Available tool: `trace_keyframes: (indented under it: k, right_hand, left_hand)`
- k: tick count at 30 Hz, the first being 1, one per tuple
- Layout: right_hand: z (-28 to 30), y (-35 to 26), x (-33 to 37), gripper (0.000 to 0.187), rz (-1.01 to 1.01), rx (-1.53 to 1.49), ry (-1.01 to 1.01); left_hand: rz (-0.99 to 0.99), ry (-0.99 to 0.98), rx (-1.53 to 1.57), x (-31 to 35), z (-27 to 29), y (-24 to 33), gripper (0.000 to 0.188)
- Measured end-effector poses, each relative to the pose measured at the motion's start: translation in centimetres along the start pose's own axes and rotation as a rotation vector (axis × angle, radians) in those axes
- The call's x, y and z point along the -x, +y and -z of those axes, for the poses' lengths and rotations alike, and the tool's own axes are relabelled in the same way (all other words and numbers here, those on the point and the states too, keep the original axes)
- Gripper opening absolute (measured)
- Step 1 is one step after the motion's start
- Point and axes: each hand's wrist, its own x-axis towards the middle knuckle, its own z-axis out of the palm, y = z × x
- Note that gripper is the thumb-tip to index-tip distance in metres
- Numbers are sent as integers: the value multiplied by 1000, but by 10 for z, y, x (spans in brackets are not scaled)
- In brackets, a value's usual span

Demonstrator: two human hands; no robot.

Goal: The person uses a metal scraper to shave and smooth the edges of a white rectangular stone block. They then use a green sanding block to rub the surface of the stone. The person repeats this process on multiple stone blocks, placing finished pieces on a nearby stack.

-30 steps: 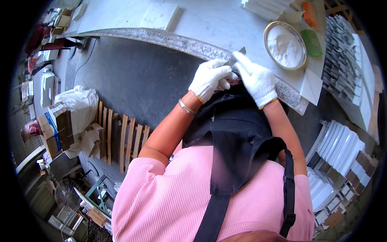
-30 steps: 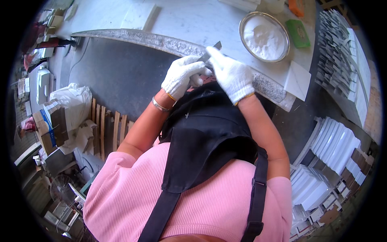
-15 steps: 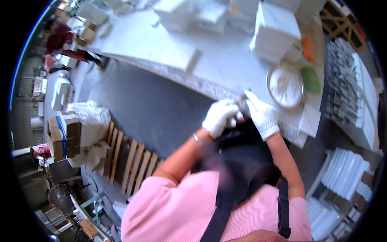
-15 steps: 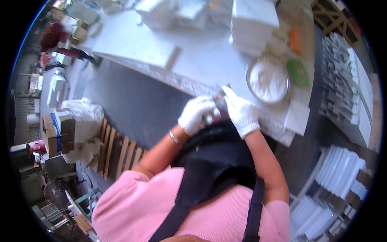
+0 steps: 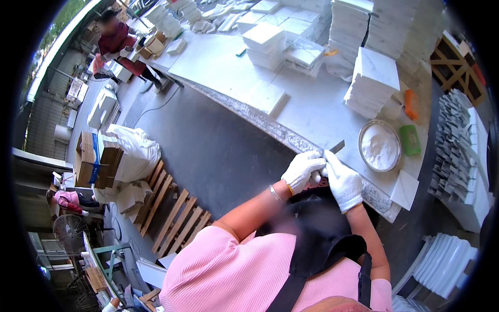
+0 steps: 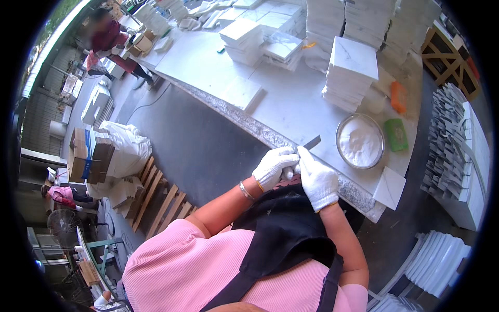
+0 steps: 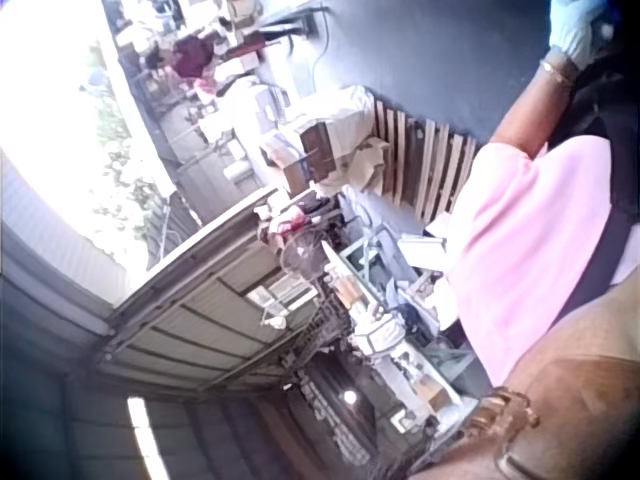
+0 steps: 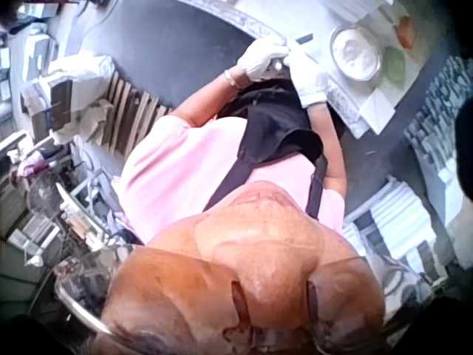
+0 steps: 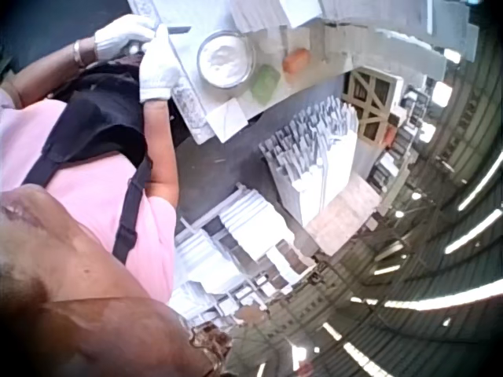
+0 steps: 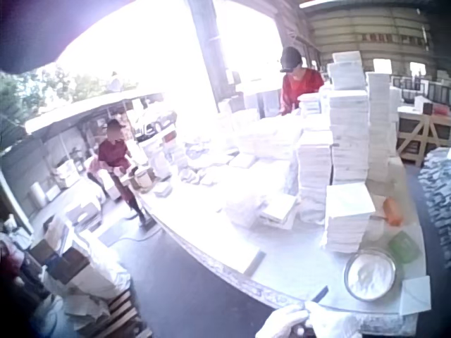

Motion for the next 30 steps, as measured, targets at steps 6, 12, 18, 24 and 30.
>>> trace_keyframes:
  k: [6,12,18,24,30]
  right_hand:
    - [1,31,-13,36,-94,-13,-34]
    - [2,27,-14,35,-181,197,-100]
    - [-8,35,-10,33,-80,175,2]
    - [-3,32,-12,36,-146,187,-72]
    - [-8,46,-7,38,-163,206,32]
  left_hand:
    - [8,13,-66,7,-9,11,16]
    - [36,52,-46,6,-2,0,21]
    - [72,17,-21,8,2,3,19]
    - [88,10,-171,-6,2,3,19]
    - [62,36,-177,-6,0,-1,21]
